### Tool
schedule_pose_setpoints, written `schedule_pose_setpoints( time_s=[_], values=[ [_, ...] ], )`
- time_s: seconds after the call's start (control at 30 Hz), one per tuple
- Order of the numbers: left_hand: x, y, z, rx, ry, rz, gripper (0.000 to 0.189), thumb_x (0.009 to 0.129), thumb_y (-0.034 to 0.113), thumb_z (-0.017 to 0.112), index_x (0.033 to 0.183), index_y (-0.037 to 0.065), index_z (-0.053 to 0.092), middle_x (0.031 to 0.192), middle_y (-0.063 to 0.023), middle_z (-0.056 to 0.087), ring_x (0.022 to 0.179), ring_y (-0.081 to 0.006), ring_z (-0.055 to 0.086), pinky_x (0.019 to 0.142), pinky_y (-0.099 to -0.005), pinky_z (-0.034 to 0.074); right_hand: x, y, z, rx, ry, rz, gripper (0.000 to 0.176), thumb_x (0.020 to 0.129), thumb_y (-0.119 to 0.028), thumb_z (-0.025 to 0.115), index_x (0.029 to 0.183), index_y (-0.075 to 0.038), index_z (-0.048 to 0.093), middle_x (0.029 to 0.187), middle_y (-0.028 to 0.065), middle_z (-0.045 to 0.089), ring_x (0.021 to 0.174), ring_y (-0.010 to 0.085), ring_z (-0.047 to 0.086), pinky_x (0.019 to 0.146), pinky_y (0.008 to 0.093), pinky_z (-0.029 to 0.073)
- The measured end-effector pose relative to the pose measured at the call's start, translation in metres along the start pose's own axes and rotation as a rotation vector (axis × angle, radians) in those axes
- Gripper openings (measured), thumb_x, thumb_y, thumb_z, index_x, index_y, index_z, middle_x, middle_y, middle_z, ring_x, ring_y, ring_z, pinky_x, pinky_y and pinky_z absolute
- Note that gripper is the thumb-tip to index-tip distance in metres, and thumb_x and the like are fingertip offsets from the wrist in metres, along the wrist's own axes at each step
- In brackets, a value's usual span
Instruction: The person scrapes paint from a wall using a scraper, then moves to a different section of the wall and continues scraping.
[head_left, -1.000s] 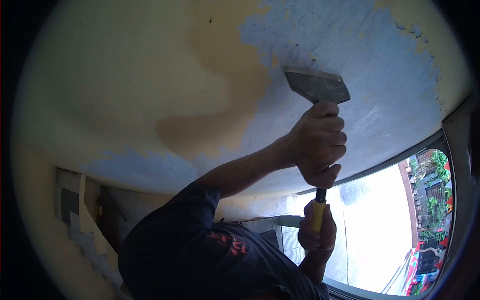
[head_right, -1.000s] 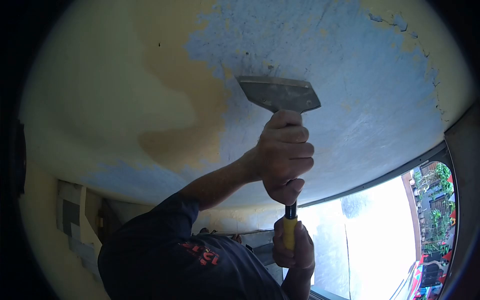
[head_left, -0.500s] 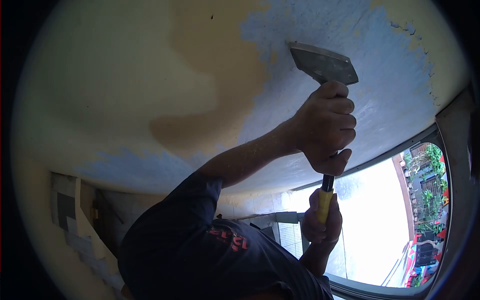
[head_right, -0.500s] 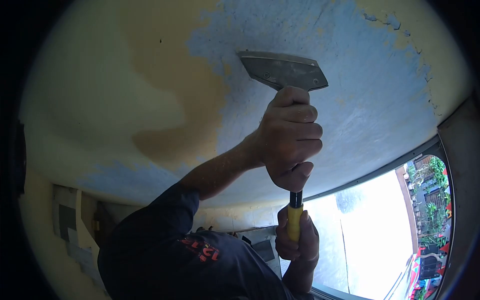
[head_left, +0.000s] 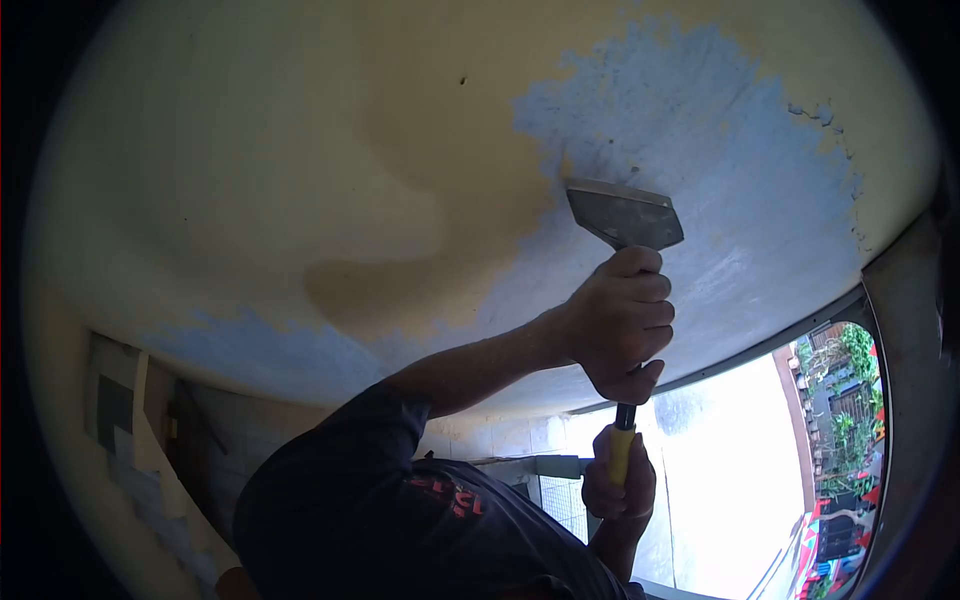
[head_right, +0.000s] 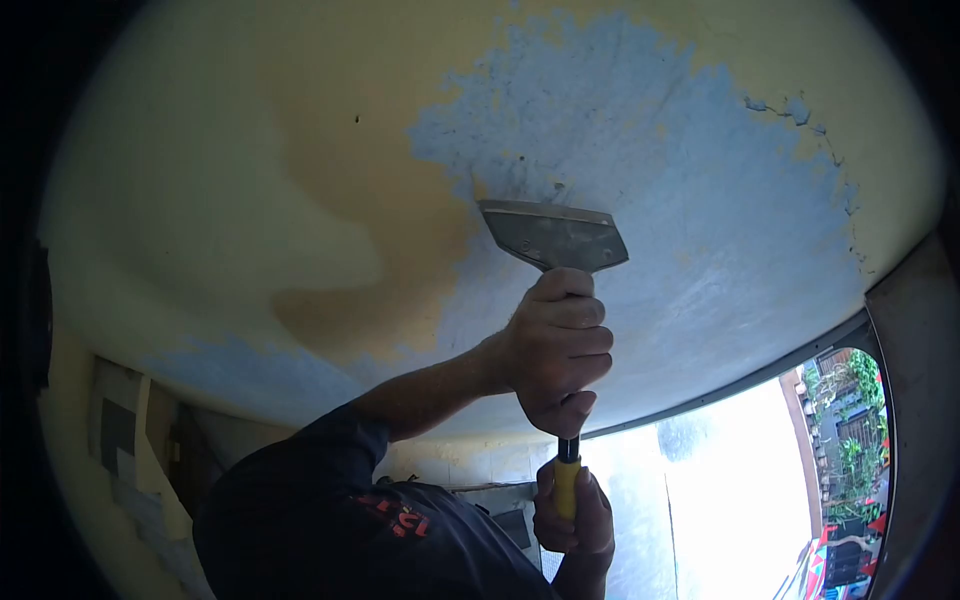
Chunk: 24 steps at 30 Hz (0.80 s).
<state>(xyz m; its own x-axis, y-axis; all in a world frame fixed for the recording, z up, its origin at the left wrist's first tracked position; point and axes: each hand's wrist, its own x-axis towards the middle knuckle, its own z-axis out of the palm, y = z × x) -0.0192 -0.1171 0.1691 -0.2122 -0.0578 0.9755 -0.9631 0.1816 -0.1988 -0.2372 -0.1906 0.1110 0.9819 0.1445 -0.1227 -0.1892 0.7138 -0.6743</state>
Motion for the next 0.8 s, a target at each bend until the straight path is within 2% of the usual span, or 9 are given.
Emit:
schedule_pose_setpoints(
  time_s=[0.1,0.23,0.4,0.47,0.57,0.63,0.7,0.77,0.8],
  values=[
    [0.015,-0.005,0.001,0.004,0.075,0.05,0.024,0.053,0.031,0.049,0.041,0.013,0.038,0.043,-0.0007,0.032,0.047,-0.0188,0.033,0.066,-0.038,0.034,-0.003,-0.01,0.009,0.002,0.023,-0.028,0.048,0.099,-0.047,0.031,0.099,-0.001,0.045,0.047,-0.0023,0.034,0.03,0.0029,0.026,0.026,0.0192,0.022],
    [0.021,-0.01,0.003,-0.032,0.073,0.063,0.024,0.053,0.03,0.049,0.041,0.014,0.036,0.042,-0.0005,0.031,0.046,-0.0185,0.031,0.065,-0.0379,0.033,0.002,-0.008,0.013,0.017,0.017,-0.054,0.047,0.099,-0.046,0.031,0.099,-0.001,0.045,0.047,-0.0022,0.034,0.03,0.0031,0.026,0.026,0.0193,0.022],
    [0.0,0.001,0.006,-0.028,0.026,-0.034,0.023,0.052,0.03,0.048,0.041,0.014,0.036,0.042,-0.0001,0.031,0.046,-0.0186,0.031,0.066,-0.038,0.033,-0.002,-0.002,0.001,-0.046,0.032,-0.03,0.048,0.099,-0.047,0.031,0.099,-0.001,0.046,0.047,-0.0025,0.033,0.03,0.0033,0.026,0.026,0.0194,0.022],
    [0.016,-0.007,0.003,-0.021,0.062,0.038,0.023,0.052,0.03,0.048,0.041,0.013,0.037,0.042,-0.0001,0.032,0.046,-0.0186,0.032,0.066,-0.0379,0.033,0.0,-0.011,0.009,-0.057,0.029,-0.049,0.049,0.099,-0.048,0.032,0.1,-0.001,0.046,0.047,-0.0024,0.034,0.03,0.0032,0.026,0.027,0.0192,0.023],
    [0.016,-0.005,0.004,-0.035,0.089,0.031,0.023,0.051,0.03,0.048,0.041,0.013,0.037,0.043,-0.0001,0.032,0.046,-0.0185,0.032,0.066,-0.0376,0.034,0.0,-0.007,0.016,-0.07,0.046,-0.047,0.05,0.099,-0.048,0.032,0.1,0.0,0.046,0.047,-0.0021,0.034,0.03,0.0034,0.026,0.027,0.0195,0.023],
    [0.003,-0.001,0.004,-0.008,0.028,0.019,0.024,0.052,0.031,0.048,0.041,0.014,0.036,0.043,0.0,0.032,0.047,-0.0182,0.032,0.066,-0.0373,0.034,-0.002,0.0,0.007,-0.065,0.034,-0.026,0.049,0.099,-0.048,0.032,0.1,0.0,0.046,0.047,-0.0021,0.034,0.03,0.0035,0.026,0.027,0.0194,0.023],
    [-0.003,0.001,0.006,-0.005,0.024,-0.024,0.025,0.053,0.032,0.048,0.041,0.014,0.036,0.043,-0.0002,0.032,0.047,-0.0179,0.032,0.066,-0.0371,0.034,0.0,0.0,0.003,-0.031,0.005,-0.022,0.049,0.099,-0.047,0.031,0.099,0.0,0.046,0.047,-0.0022,0.034,0.03,0.0033,0.026,0.027,0.0193,0.023],
    [0.011,-0.006,0.004,0.025,0.023,0.005,0.025,0.054,0.031,0.047,0.041,0.014,0.036,0.043,-0.0004,0.032,0.046,-0.0177,0.032,0.067,-0.0368,0.034,-0.002,-0.012,0.016,-0.11,0.081,-0.033,0.049,0.099,-0.047,0.031,0.098,0.0,0.047,0.047,-0.0023,0.033,0.03,0.0034,0.026,0.027,0.0195,0.023],
    [0.018,-0.009,0.003,0.038,0.058,0.033,0.03,0.066,0.033,0.041,0.042,0.014,0.036,0.043,0.0,0.032,0.047,-0.018,0.032,0.067,-0.0372,0.034,0.001,-0.014,0.02,-0.132,0.055,-0.051,0.049,0.099,-0.048,0.032,0.098,-0.001,0.047,0.046,-0.0022,0.033,0.03,0.0034,0.026,0.027,0.0197,0.022]
  ],
)
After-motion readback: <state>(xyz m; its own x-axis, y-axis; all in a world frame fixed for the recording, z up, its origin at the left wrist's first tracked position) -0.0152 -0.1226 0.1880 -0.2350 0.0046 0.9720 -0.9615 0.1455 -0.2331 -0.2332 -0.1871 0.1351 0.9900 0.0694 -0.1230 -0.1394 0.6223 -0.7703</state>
